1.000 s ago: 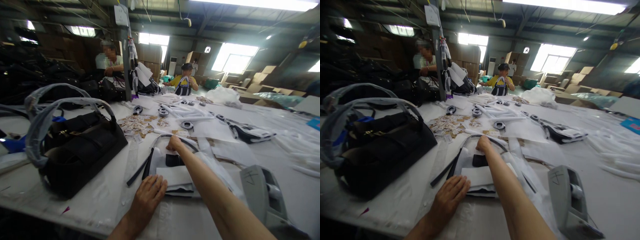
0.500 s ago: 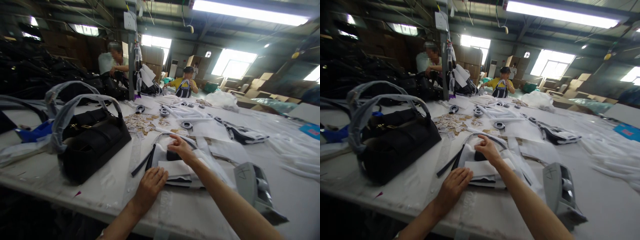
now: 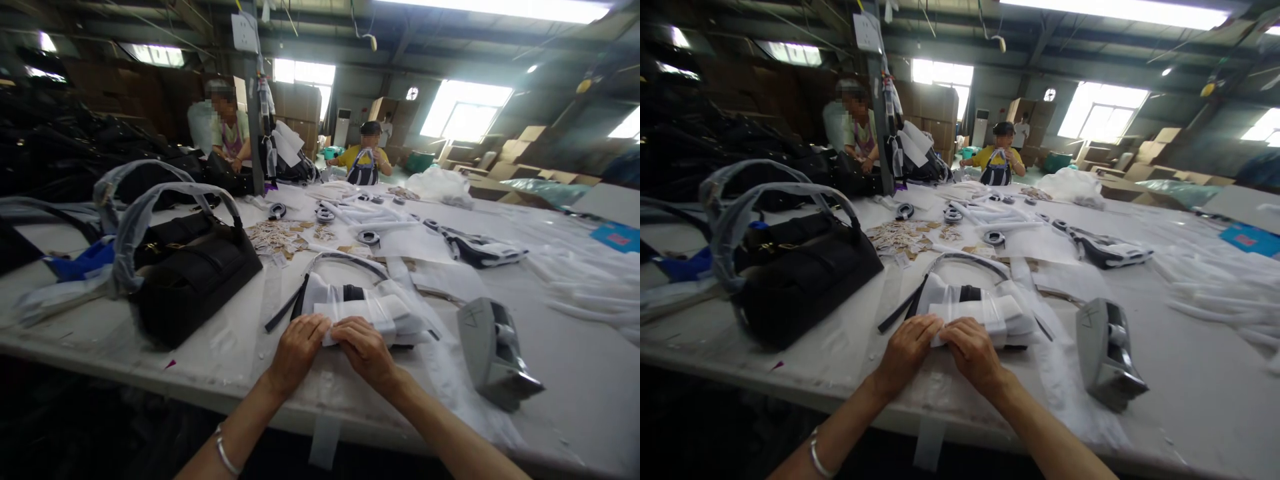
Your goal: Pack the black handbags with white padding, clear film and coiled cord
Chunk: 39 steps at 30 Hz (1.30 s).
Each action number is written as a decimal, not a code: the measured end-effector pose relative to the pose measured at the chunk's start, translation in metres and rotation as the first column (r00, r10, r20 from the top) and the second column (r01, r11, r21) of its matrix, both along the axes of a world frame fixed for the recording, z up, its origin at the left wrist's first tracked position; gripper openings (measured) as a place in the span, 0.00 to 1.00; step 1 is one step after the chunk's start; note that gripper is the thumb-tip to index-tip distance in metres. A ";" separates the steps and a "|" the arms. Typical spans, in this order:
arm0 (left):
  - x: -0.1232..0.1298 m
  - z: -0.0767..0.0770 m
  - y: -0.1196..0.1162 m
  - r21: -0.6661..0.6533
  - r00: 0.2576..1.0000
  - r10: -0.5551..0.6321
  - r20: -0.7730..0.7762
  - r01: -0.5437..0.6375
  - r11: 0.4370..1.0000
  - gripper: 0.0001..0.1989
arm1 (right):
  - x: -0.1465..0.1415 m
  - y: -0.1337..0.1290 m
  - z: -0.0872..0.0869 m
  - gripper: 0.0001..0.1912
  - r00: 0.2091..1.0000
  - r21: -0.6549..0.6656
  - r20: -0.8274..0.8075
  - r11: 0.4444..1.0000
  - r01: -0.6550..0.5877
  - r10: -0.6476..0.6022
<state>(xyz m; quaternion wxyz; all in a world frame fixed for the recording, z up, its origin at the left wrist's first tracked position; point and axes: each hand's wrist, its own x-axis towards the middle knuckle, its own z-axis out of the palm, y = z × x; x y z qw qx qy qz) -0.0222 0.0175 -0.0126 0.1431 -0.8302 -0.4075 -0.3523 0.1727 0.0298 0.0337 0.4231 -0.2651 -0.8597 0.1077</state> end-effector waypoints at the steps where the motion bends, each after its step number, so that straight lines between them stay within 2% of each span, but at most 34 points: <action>1: 0.000 -0.001 0.000 0.002 1.000 -0.003 -0.001 0.003 1.000 0.16 | 0.001 -0.001 0.000 0.09 1.000 0.003 -0.007 1.000 -0.007 0.007; 5: -0.002 -0.003 0.002 0.002 1.000 -0.012 -0.013 0.012 1.000 0.17 | 0.009 -0.012 -0.001 0.10 0.998 0.035 0.027 0.998 -0.053 0.053; 8: -0.002 -0.004 0.002 0.022 1.000 -0.002 -0.023 0.002 1.000 0.17 | 0.021 -0.030 -0.001 0.09 0.984 0.022 0.109 0.989 -0.144 0.141; 10: -0.002 -0.004 0.001 0.034 1.000 0.004 -0.029 -0.003 0.999 0.18 | 0.028 -0.042 0.003 0.10 0.976 0.016 0.155 0.987 -0.160 0.155; 13: -0.003 -0.003 0.001 0.028 1.000 -0.006 -0.029 0.007 1.000 0.18 | 0.027 -0.044 0.013 0.11 0.990 0.045 0.138 0.999 -0.001 -0.005; 16: -0.002 -0.002 0.002 0.021 1.000 -0.009 -0.021 0.009 1.000 0.17 | 0.013 -0.023 0.022 0.06 0.966 0.036 0.145 0.977 0.211 -0.214; 18: -0.001 -0.001 0.001 0.007 1.000 0.003 -0.001 -0.003 1.000 0.16 | 0.004 -0.007 0.023 0.07 0.938 0.024 0.246 0.969 0.245 -0.244; 21: 0.003 0.000 -0.004 -0.047 0.999 0.022 0.046 -0.020 0.999 0.15 | -0.003 0.005 0.019 0.11 0.905 0.065 0.373 0.979 0.194 -0.204; 24: 0.005 -0.003 -0.004 -0.090 1.000 0.020 -0.008 -0.020 0.996 0.15 | -0.002 0.009 0.012 0.16 0.904 0.218 0.373 0.967 0.132 -0.207; 26: 0.005 -0.005 -0.001 -0.078 0.997 0.038 -0.060 -0.043 0.996 0.14 | -0.001 0.013 0.010 0.18 0.920 0.343 0.349 0.938 0.053 -0.179; 29: 0.004 -0.008 0.001 -0.019 0.992 0.078 -0.103 -0.080 0.997 0.15 | -0.003 0.018 0.013 0.21 0.936 0.517 0.329 0.853 -0.066 -0.127; 31: 0.004 -0.009 0.001 0.025 0.990 0.091 -0.105 -0.089 0.996 0.15 | -0.004 0.019 0.015 0.20 0.938 0.589 0.325 0.801 -0.101 -0.121; 34: 0.003 -0.008 0.000 0.030 0.991 0.071 -0.110 -0.068 0.997 0.15 | -0.002 0.023 0.009 0.16 0.936 0.621 0.328 0.776 -0.111 -0.129; 39: 0.002 -0.004 -0.002 -0.128 0.997 -0.028 -0.075 0.019 0.992 0.22 | 0.012 0.035 -0.023 0.09 0.955 0.667 0.283 0.734 -0.129 -0.088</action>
